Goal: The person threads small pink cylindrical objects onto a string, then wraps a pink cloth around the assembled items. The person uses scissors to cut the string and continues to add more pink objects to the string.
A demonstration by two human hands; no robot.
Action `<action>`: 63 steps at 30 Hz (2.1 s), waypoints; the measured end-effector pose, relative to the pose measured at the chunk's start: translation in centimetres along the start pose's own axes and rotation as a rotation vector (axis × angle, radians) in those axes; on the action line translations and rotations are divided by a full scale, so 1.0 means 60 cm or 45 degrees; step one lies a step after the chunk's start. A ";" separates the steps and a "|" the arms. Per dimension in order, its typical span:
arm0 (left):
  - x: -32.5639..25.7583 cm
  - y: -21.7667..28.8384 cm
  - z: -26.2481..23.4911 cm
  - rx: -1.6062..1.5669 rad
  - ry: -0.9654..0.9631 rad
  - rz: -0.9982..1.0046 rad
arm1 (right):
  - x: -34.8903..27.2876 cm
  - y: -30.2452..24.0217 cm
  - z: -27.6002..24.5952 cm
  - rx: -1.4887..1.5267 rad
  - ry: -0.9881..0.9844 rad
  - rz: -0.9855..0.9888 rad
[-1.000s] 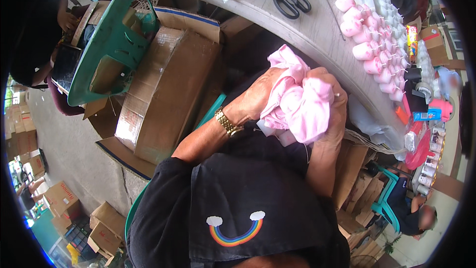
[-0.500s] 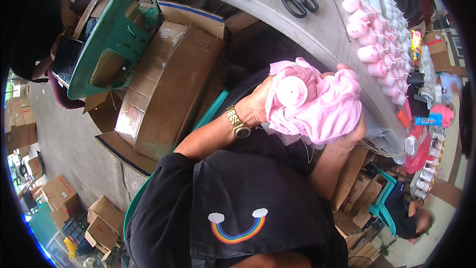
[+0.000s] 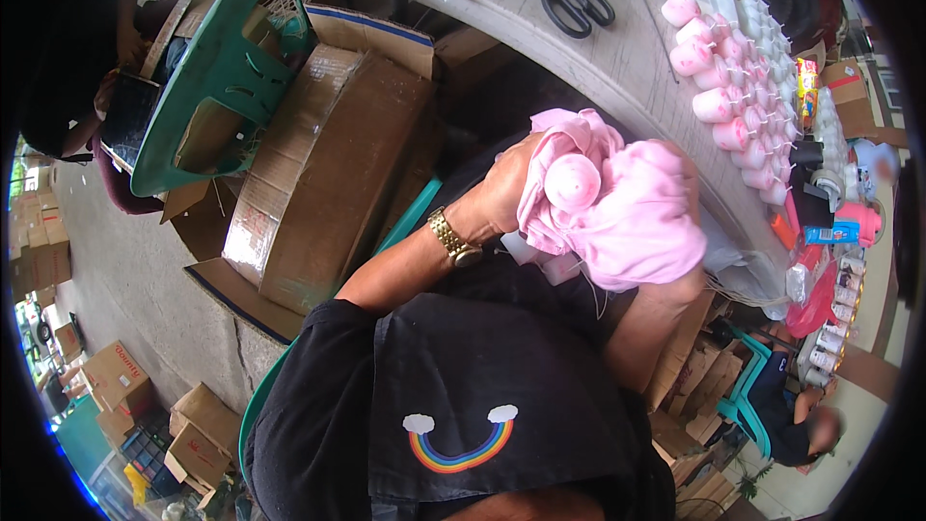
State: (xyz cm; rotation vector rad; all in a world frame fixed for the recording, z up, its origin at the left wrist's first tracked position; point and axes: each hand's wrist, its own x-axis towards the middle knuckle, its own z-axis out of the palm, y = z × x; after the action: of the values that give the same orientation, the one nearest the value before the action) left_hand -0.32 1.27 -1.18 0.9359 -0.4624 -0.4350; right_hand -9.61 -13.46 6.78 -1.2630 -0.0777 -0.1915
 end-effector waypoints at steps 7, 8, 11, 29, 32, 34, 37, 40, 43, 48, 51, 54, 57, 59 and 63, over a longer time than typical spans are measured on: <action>0.018 0.015 0.000 0.698 -0.093 0.392 | 0.026 0.033 0.060 -0.851 0.191 -0.354; 0.017 0.018 0.000 0.799 -0.085 0.482 | 0.028 0.037 0.055 -0.765 0.198 -0.354; 0.014 0.020 0.004 1.098 -0.135 0.785 | 0.042 0.052 0.034 -0.620 0.488 -0.091; 0.022 -0.018 -0.008 0.959 0.173 0.352 | 0.003 0.084 0.057 -1.515 0.286 -0.729; 0.025 -0.001 -0.013 0.060 0.303 -0.138 | -0.019 0.101 0.032 -1.599 0.273 -0.641; 0.024 0.009 -0.017 0.526 0.163 0.073 | -0.021 0.090 0.002 -1.589 0.183 -0.361; 0.035 0.005 -0.025 0.482 -0.017 0.036 | -0.022 0.037 -0.030 -1.424 0.086 -0.095; 0.042 -0.020 -0.022 0.352 -0.128 -0.139 | -0.016 -0.010 -0.035 -1.082 0.016 -0.017; 0.043 -0.044 -0.015 0.369 -0.241 -0.164 | -0.008 0.006 -0.012 -1.177 0.012 -0.089; 0.037 -0.038 -0.020 1.036 -0.382 -0.017 | -0.003 0.072 -0.014 -0.652 0.210 0.083; 0.036 -0.009 -0.026 2.183 -0.520 -0.147 | -0.012 0.072 -0.046 -0.193 0.312 0.319; 0.028 0.026 -0.022 2.142 -0.255 -0.145 | -0.015 0.063 -0.066 0.164 0.338 0.485; 0.025 0.052 -0.009 1.413 -0.401 0.246 | -0.014 0.062 -0.059 0.224 0.462 0.563; 0.026 0.054 0.005 1.056 -0.605 0.222 | -0.013 0.060 -0.049 0.158 0.409 0.555; 0.030 0.040 0.017 0.839 -0.616 0.335 | -0.016 0.038 -0.037 -0.037 0.327 0.555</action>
State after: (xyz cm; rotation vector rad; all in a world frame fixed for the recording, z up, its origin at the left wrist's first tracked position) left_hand 0.93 0.90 1.70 1.3823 -1.2038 -0.2634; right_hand -10.20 -14.84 3.79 -1.2442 0.4197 0.0236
